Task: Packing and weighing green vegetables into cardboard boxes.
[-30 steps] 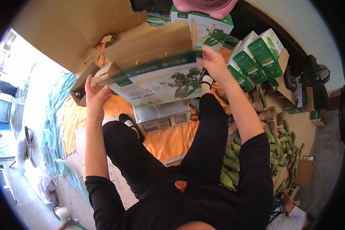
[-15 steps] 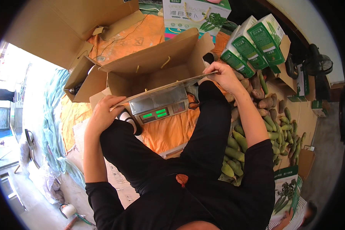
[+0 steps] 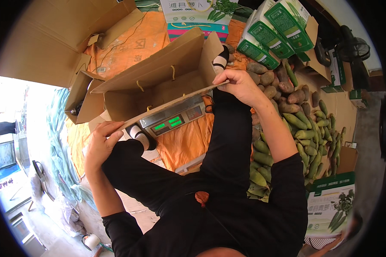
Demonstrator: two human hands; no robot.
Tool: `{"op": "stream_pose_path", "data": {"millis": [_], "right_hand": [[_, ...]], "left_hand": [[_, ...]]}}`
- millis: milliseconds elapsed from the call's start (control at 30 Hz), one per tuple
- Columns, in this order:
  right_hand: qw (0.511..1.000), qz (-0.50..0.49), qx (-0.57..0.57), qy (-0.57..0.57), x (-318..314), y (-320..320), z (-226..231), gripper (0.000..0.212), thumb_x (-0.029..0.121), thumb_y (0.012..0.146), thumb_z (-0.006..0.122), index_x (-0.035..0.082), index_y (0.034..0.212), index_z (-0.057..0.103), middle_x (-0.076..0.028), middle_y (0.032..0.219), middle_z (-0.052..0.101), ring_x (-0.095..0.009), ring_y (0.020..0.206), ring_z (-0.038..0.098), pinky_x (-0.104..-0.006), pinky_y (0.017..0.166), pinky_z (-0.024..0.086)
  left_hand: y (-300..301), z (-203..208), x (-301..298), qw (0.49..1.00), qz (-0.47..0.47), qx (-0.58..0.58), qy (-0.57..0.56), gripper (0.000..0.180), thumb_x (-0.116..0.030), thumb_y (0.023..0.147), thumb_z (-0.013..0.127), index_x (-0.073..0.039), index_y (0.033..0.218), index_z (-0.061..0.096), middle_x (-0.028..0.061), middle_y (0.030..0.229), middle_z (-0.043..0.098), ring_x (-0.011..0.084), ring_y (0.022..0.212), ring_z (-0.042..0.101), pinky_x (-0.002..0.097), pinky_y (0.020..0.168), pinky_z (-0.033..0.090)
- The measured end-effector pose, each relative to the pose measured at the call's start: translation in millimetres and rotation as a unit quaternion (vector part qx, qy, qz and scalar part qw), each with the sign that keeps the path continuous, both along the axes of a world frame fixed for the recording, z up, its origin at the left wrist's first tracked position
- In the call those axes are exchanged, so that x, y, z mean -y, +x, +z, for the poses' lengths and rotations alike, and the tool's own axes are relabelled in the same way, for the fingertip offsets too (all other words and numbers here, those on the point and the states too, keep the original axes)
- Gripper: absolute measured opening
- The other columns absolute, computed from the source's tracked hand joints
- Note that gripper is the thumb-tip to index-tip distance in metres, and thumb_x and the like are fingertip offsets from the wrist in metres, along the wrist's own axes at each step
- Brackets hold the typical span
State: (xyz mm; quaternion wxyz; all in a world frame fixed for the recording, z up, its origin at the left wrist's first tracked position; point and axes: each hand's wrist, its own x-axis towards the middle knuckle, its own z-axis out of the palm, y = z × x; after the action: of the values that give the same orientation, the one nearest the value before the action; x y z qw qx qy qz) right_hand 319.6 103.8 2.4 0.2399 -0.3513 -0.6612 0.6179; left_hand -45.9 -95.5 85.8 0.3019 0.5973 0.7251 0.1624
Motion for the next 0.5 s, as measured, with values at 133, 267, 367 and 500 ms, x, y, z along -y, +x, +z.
{"op": "stream_pose_path", "data": {"millis": [133,267,367,500], "right_hand": [[1.000,-0.013,-0.007,0.009,5,5,1,0.014,-0.008,0.084,0.060,0.002,0.093,0.065,-0.001,0.095,0.064,-0.009,0.088,0.059,-0.0231,0.080,0.047],[0.999,-0.031,-0.003,0.023,7,14,-6,0.017,-0.005,0.085,0.060,0.002,0.099,0.066,0.000,0.094,0.064,-0.007,0.086,0.058,-0.0226,0.079,0.047],[0.995,-0.084,0.014,0.051,8,23,-6,0.019,-0.003,0.086,0.061,0.002,0.104,0.066,0.001,0.096,0.064,-0.007,0.086,0.058,-0.0225,0.078,0.047],[0.975,-0.195,0.092,0.046,9,66,-26,0.020,0.007,0.084,0.065,0.002,0.104,0.065,-0.004,0.093,0.067,-0.013,0.087,0.062,-0.0289,0.076,0.049]], "left_hand": [[-18,-12,-18,0.981,-0.007,0.179,-0.072,0.029,-0.021,0.091,0.058,-0.001,0.111,0.067,0.0121,0.106,0.067,0.0201,0.098,0.061,0.0333,0.088,0.047],[-5,-30,-47,0.970,0.002,0.163,-0.180,0.042,-0.018,0.089,0.060,-0.006,0.129,0.057,0.0119,0.120,0.062,0.0178,0.099,0.062,0.0315,0.089,0.048],[-2,-50,-58,0.989,0.003,0.060,-0.132,0.084,-0.010,0.075,0.073,-0.014,0.148,0.032,0.0127,0.148,0.035,0.0230,0.110,0.059,0.0343,0.091,0.047],[-13,-64,-54,0.993,0.015,0.071,-0.096,0.102,-0.012,0.067,0.078,-0.014,0.151,0.022,0.0147,0.151,0.029,0.0335,0.125,0.046,0.0411,0.095,0.046]]}}
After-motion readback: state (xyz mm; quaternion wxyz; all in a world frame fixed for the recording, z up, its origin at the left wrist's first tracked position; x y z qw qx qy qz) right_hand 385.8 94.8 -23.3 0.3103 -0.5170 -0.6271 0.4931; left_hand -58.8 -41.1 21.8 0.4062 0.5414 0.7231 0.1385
